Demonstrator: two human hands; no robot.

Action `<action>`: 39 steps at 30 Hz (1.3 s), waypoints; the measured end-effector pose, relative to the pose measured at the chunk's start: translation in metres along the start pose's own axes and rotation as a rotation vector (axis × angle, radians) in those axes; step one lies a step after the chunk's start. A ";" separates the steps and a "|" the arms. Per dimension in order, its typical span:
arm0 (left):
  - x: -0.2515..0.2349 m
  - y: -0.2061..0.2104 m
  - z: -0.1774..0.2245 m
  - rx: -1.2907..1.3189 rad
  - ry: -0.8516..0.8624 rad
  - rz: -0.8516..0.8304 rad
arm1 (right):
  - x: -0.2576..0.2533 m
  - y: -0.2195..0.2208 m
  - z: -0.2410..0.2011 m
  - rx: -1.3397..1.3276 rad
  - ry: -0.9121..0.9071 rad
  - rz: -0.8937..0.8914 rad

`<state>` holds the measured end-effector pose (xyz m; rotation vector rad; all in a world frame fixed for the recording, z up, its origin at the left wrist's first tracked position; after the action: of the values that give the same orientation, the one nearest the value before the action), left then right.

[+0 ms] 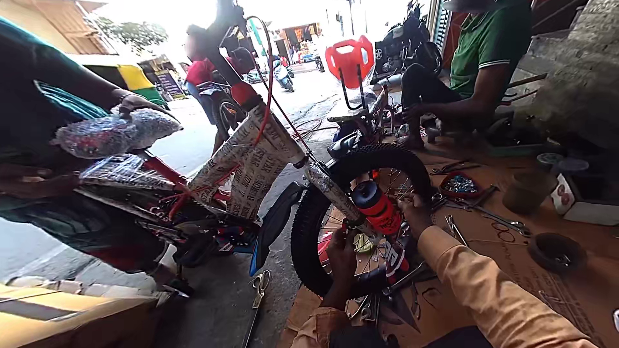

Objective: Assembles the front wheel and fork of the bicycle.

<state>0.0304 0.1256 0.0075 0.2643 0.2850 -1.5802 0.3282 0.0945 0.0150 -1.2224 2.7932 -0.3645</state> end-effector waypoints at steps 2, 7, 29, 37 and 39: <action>0.001 0.005 0.001 0.022 -0.010 -0.006 | -0.002 0.004 0.002 0.138 -0.072 -0.052; 0.011 0.006 0.018 -0.187 -0.036 -0.040 | 0.016 0.008 -0.023 0.261 -0.236 -0.128; 0.025 -0.022 0.003 -0.456 -0.122 0.014 | 0.010 0.002 -0.015 -0.200 -0.082 -0.093; 0.022 -0.007 0.009 -0.724 -0.137 -0.229 | 0.011 -0.009 -0.001 0.063 -0.198 0.046; 0.020 -0.003 0.009 -0.807 -0.157 -0.264 | 0.014 -0.009 -0.001 0.085 -0.200 0.050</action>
<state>0.0273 0.1040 0.0094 -0.5386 0.8256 -1.6016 0.3250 0.0791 0.0183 -1.1027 2.6054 -0.3334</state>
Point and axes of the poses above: each hand's wrist, its own x-axis away from the middle knuckle, its own y-axis out of the palm, z = x × y, the point moved 10 cm from there along -x, towards the middle knuckle, and after that the axes turned 3 degrees about x, right-handed, at the moved point
